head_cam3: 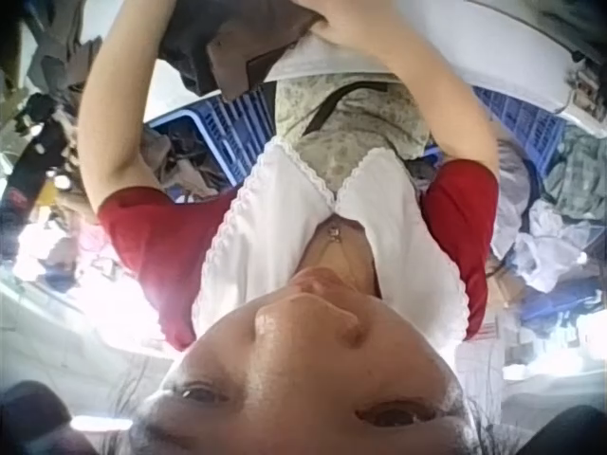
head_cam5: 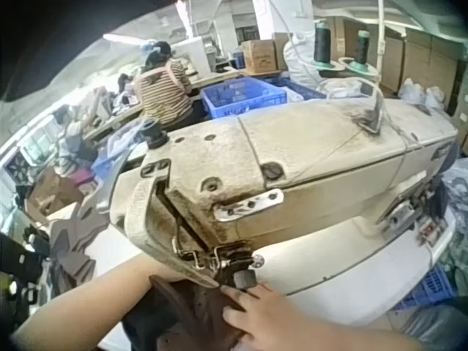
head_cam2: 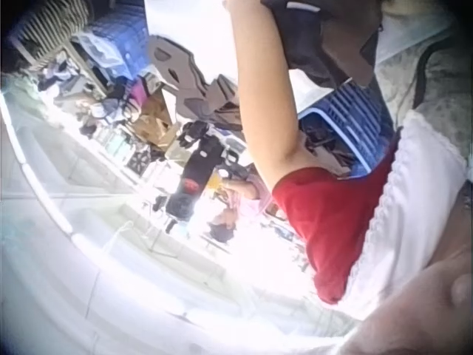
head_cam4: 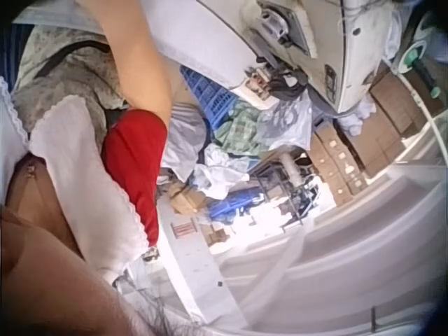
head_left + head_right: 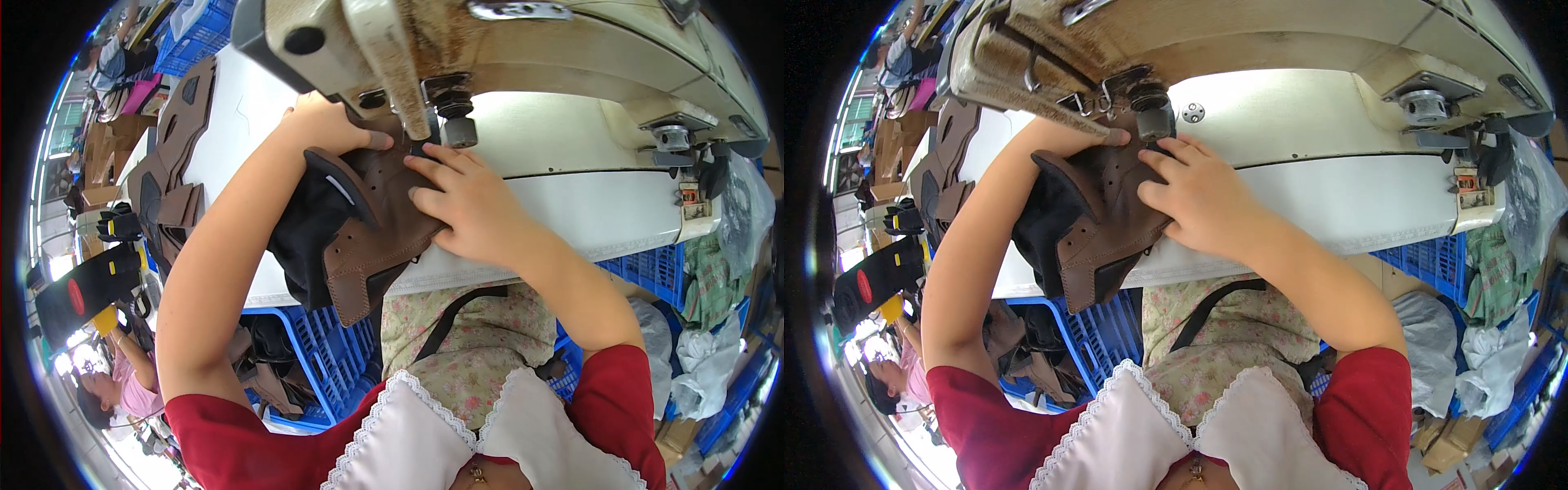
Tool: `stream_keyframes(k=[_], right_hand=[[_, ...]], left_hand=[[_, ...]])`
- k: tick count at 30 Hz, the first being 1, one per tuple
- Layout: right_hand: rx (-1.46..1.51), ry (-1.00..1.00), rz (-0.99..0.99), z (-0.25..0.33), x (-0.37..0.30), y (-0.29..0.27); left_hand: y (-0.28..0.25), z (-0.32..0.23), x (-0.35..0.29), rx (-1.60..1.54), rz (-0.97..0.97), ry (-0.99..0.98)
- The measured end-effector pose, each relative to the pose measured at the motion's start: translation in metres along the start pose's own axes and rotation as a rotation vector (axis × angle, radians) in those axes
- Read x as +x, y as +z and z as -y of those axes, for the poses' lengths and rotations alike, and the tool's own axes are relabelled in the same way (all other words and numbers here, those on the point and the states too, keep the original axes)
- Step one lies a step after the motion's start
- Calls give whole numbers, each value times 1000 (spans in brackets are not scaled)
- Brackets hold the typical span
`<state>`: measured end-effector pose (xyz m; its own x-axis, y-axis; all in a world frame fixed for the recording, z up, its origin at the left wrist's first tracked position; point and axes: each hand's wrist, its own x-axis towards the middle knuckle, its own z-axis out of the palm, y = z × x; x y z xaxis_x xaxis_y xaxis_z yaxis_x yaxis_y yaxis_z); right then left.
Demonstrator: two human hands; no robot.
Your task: Stitching leather shoe components together using an industrial sewing machine.
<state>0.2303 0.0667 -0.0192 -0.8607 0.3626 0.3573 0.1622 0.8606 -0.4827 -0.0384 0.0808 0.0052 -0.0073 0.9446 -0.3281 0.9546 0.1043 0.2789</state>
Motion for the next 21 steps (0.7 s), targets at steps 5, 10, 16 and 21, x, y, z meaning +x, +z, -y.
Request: stream_keyframes(k=[5, 10, 16, 21], right_hand=[[-5, -15, 12, -4, 2, -1], [19, -37, 20, -8, 4, -4], [38, -52, 82, -19, 8, -13], [33, -75, 62, -26, 8, -15]], left_hand=[[7, 4, 4, -3, -69, 36], [5, 4, 8, 86, -13, -52], [15, -4, 9, 124, 6, -269], [4, -19, 6, 31, 94, -289]])
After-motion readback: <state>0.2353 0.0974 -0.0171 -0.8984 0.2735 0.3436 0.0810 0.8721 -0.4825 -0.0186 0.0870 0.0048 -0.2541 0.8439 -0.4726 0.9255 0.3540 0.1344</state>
